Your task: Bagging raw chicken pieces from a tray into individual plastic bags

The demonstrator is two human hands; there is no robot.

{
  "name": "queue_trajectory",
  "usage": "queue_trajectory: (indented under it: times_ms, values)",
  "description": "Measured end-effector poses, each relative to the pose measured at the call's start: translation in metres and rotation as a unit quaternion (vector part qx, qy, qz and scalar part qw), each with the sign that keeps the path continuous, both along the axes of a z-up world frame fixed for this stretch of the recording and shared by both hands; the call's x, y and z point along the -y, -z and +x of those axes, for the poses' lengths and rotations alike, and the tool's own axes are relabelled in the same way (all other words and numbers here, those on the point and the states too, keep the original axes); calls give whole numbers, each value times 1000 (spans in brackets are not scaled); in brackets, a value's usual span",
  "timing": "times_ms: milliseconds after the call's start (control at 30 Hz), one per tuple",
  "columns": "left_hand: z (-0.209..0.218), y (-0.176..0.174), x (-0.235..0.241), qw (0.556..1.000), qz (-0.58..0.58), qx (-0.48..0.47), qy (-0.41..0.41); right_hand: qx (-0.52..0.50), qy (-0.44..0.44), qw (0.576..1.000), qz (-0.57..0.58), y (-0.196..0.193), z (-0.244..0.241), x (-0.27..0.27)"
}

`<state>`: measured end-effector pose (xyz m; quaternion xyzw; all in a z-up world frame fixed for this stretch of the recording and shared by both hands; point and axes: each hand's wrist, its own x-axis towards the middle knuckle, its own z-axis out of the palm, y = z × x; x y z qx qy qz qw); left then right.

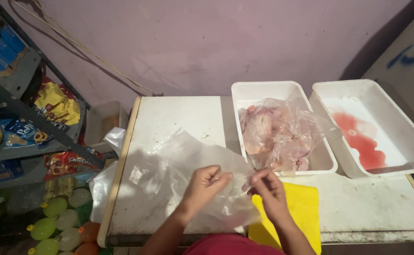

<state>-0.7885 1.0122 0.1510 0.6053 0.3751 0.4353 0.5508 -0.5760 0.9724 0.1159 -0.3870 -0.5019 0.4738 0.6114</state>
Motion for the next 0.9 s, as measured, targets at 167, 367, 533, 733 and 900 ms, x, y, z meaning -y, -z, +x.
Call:
queue_trajectory:
  times_ms: [167,367,533,733,900]
  values:
    - [-25,-18,-11,976,-59,-183,-104,-188,81,976,-77,24,26,-11]
    - [-45,-26,-28,961,-228,106,-115,-307,56,943,-115,11,36,-14]
    - [-82,-23,-29,943,-241,228,4,-359,68,917,-161,1,51,-8]
    - [-101,-40,-23,956,-143,-145,211,-351,131,921,-108,-4,92,-18]
    - [-97,-21,-22,977,-140,-7,163,239,296,919,101,-15,68,-12]
